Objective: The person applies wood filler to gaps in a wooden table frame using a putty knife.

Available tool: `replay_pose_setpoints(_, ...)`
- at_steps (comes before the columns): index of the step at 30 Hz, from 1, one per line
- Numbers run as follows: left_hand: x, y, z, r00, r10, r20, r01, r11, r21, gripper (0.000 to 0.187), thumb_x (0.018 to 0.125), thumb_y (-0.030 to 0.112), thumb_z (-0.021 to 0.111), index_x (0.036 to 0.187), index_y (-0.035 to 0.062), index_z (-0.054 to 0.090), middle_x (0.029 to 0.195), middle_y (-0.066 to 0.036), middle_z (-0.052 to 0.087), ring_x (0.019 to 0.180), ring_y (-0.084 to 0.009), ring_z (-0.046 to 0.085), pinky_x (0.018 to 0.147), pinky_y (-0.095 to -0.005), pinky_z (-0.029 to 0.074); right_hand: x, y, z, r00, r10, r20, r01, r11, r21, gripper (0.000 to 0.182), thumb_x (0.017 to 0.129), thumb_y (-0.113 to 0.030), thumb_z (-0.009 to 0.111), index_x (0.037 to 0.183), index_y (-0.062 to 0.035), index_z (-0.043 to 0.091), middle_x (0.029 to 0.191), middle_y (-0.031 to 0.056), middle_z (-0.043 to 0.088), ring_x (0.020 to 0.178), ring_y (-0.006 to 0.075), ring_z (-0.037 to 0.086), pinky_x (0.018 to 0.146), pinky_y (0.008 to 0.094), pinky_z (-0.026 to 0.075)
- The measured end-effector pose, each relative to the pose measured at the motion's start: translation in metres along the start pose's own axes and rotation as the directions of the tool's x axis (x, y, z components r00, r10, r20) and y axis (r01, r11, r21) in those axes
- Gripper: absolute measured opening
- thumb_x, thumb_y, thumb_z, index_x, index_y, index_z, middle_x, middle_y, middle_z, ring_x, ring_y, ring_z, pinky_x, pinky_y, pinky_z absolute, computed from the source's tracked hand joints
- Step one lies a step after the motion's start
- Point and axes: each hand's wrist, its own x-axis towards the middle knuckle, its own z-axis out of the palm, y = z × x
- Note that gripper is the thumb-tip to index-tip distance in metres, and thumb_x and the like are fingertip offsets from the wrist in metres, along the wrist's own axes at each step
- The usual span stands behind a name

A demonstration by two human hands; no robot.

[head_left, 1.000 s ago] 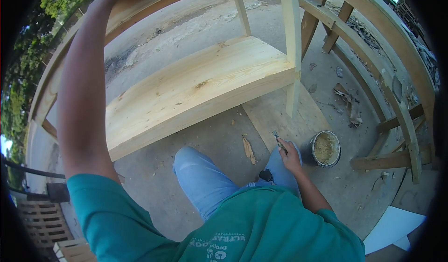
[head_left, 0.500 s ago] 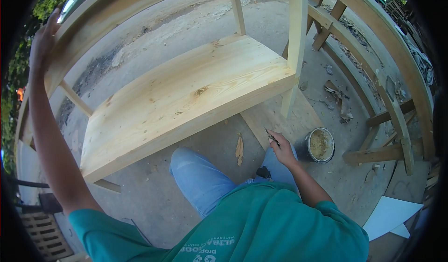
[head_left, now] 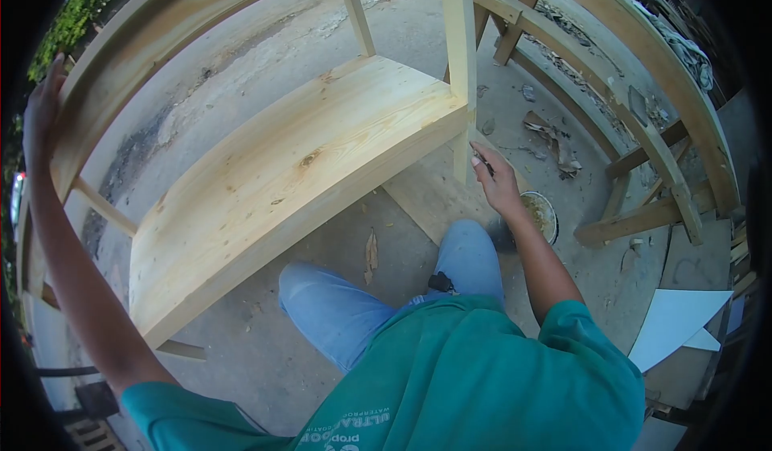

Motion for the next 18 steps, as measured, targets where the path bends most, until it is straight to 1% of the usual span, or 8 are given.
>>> replay_pose_setpoints(2, -0.001, -0.005, 0.001, 0.999, 0.046, -0.011, -0.045, 0.998, 0.048, 0.042, 0.104, 0.031, 0.038, 0.143, 0.0231, 0.049, 0.117, -0.014, 0.067, 0.108, -0.0241, 0.063, 0.099, -0.0344, 0.043, 0.028, 0.000, 0.010, 0.956, -0.262, -0.132, 0.241, 0.958, -0.156, 0.034, 0.097, -0.021, 0.058, 0.129, -0.0109, 0.059, 0.095, 0.0143, 0.062, 0.082, 0.0300, 0.064, 0.075, 0.0395, 0.050)
replay_pose_setpoints(5, -0.001, -0.013, 0.002, 0.998, 0.069, -0.013, -0.068, 0.997, 0.032, 0.042, 0.102, 0.021, 0.041, 0.144, 0.0241, 0.048, 0.113, -0.015, 0.066, 0.104, -0.0262, 0.064, 0.093, -0.0349, 0.046, 0.032, -0.031, 0.026, 0.998, -0.056, 0.002, 0.055, 0.959, -0.279, 0.032, 0.096, -0.021, 0.058, 0.127, -0.0122, 0.060, 0.099, 0.0173, 0.062, 0.090, 0.0379, 0.062, 0.078, 0.0447, 0.050)
replay_pose_setpoints(6, -0.001, -0.014, 0.003, 0.998, 0.065, -0.010, -0.064, 0.998, 0.008, 0.044, 0.101, 0.017, 0.042, 0.144, 0.0244, 0.047, 0.111, -0.015, 0.066, 0.102, -0.0273, 0.064, 0.090, -0.0351, 0.048, 0.022, -0.046, 0.034, 0.996, -0.071, 0.055, 0.083, 0.965, -0.248, 0.031, 0.096, -0.021, 0.057, 0.126, -0.0126, 0.060, 0.098, 0.0171, 0.062, 0.091, 0.0378, 0.062, 0.079, 0.0452, 0.049)
replay_pose_setpoints(10, 0.006, -0.026, 0.011, 0.999, -0.019, -0.033, 0.018, 0.999, -0.050, 0.041, 0.102, 0.018, 0.042, 0.142, 0.0207, 0.049, 0.107, -0.015, 0.066, 0.097, -0.0272, 0.064, 0.087, -0.0353, 0.048, 0.002, -0.076, 0.035, 0.952, -0.101, 0.288, 0.135, 0.986, -0.101, 0.030, 0.096, -0.022, 0.057, 0.124, -0.0125, 0.061, 0.099, 0.0168, 0.061, 0.093, 0.0376, 0.062, 0.080, 0.0455, 0.049)
replay_pose_setpoints(13, 0.016, -0.053, 0.021, 0.997, 0.002, -0.082, -0.003, 1.000, -0.007, 0.037, 0.103, 0.023, 0.040, 0.138, 0.0174, 0.052, 0.103, -0.013, 0.067, 0.092, -0.0269, 0.064, 0.085, -0.0357, 0.048, 0.023, -0.053, 0.028, 0.993, -0.092, 0.069, 0.098, 0.991, -0.087, 0.030, 0.097, -0.023, 0.056, 0.124, -0.0117, 0.061, 0.102, 0.0163, 0.060, 0.094, 0.0375, 0.062, 0.080, 0.0460, 0.049)
replay_pose_setpoints(15, 0.010, -0.030, 0.009, 0.993, -0.047, -0.107, 0.044, 0.999, -0.026, 0.031, 0.102, 0.033, 0.040, 0.117, 0.0155, 0.060, 0.092, -0.011, 0.067, 0.082, -0.0241, 0.063, 0.078, -0.0376, 0.049, 0.026, -0.046, 0.030, 0.995, -0.058, 0.084, 0.066, 0.993, -0.095, 0.030, 0.097, -0.023, 0.056, 0.124, -0.0111, 0.060, 0.104, 0.0166, 0.061, 0.097, 0.0374, 0.061, 0.082, 0.0458, 0.048)
replay_pose_setpoints(16, -0.003, -0.001, -0.005, 0.986, -0.110, -0.125, 0.106, 0.994, -0.039, 0.034, 0.101, 0.038, 0.040, 0.106, 0.0146, 0.064, 0.087, -0.009, 0.068, 0.077, -0.0227, 0.063, 0.074, -0.0386, 0.049, 0.022, -0.044, 0.027, 0.996, -0.029, 0.080, 0.038, 0.993, -0.111, 0.030, 0.097, -0.024, 0.056, 0.124, -0.0107, 0.060, 0.105, 0.0168, 0.061, 0.098, 0.0374, 0.061, 0.083, 0.0457, 0.048)
replay_pose_setpoints(18, -0.025, 0.058, -0.027, 0.963, -0.231, -0.142, 0.220, 0.972, -0.086, 0.051, 0.099, 0.048, 0.039, 0.085, 0.0127, 0.073, 0.075, -0.007, 0.069, 0.067, -0.0199, 0.062, 0.067, -0.0406, 0.049, -0.005, -0.055, 0.022, 0.915, -0.195, 0.354, 0.204, 0.979, 0.012, 0.031, 0.098, -0.024, 0.055, 0.125, -0.0099, 0.059, 0.105, 0.0169, 0.062, 0.100, 0.0371, 0.061, 0.085, 0.0456, 0.048)
